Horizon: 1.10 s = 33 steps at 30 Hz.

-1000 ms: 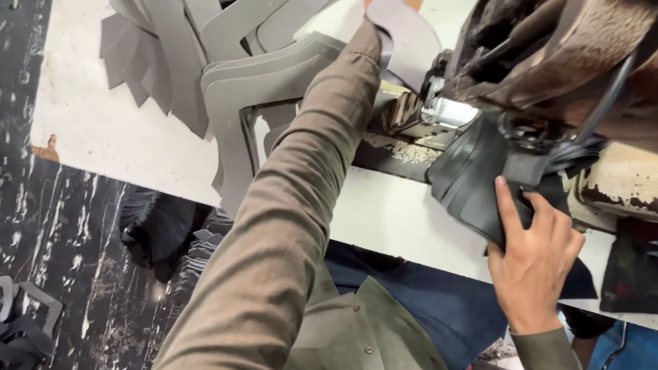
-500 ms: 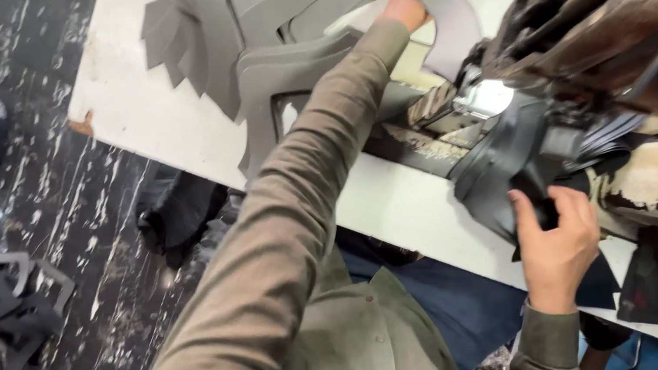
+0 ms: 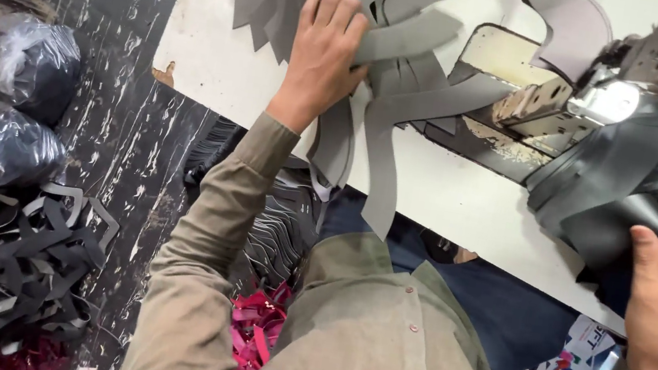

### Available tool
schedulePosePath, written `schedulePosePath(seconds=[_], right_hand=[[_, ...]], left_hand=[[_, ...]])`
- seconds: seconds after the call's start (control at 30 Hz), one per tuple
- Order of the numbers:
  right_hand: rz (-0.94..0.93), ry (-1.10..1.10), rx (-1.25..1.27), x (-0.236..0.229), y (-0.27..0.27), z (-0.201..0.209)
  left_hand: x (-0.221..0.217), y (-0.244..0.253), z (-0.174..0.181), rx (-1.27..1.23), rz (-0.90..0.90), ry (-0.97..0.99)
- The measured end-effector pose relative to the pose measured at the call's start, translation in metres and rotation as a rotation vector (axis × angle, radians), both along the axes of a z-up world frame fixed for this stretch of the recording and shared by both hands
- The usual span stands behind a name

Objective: Stitch together the various components of a shoe upper using an industrial sewing machine.

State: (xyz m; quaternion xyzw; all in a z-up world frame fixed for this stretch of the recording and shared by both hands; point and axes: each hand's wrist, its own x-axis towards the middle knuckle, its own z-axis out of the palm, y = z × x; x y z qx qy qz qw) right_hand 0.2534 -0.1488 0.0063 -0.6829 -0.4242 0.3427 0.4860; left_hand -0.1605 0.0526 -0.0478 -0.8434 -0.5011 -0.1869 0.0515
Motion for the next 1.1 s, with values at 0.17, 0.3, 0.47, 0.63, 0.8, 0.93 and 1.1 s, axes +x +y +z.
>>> schedulePosePath(seconds=[0.17, 0.3, 0.47, 0.63, 0.8, 0.93, 1.1], right_hand=[[-0.018, -0.092, 0.051, -0.002, -0.025, -0.04], [-0.107, 0.065, 0.034, -0.036, -0.031, -0.049], [-0.082, 0.126, 0.01, -0.044, -0.042, -0.055], [-0.107, 0.105, 0.035, -0.038, -0.047, -0.049], [-0.109, 0.103, 0.041, -0.04, -0.05, -0.047], [-0.111, 0.144, 0.012, -0.053, -0.047, -0.039], [-0.008, 0.26, -0.073, -0.061, -0.037, -0.009]], left_hand=[[0.0, -0.016, 0.067, -0.473, 0.102, -0.296], [0.014, -0.04, 0.016, -0.371, -0.157, -0.432], [0.057, -0.07, -0.029, -0.253, -0.022, -0.208], [0.046, -0.024, 0.011, -0.287, -0.11, -0.412], [0.045, 0.079, -0.014, -0.142, 0.162, -0.13], [0.056, 0.091, -0.057, 0.139, 0.15, -0.042], [0.045, 0.025, -0.043, -0.297, -0.044, -0.164]])
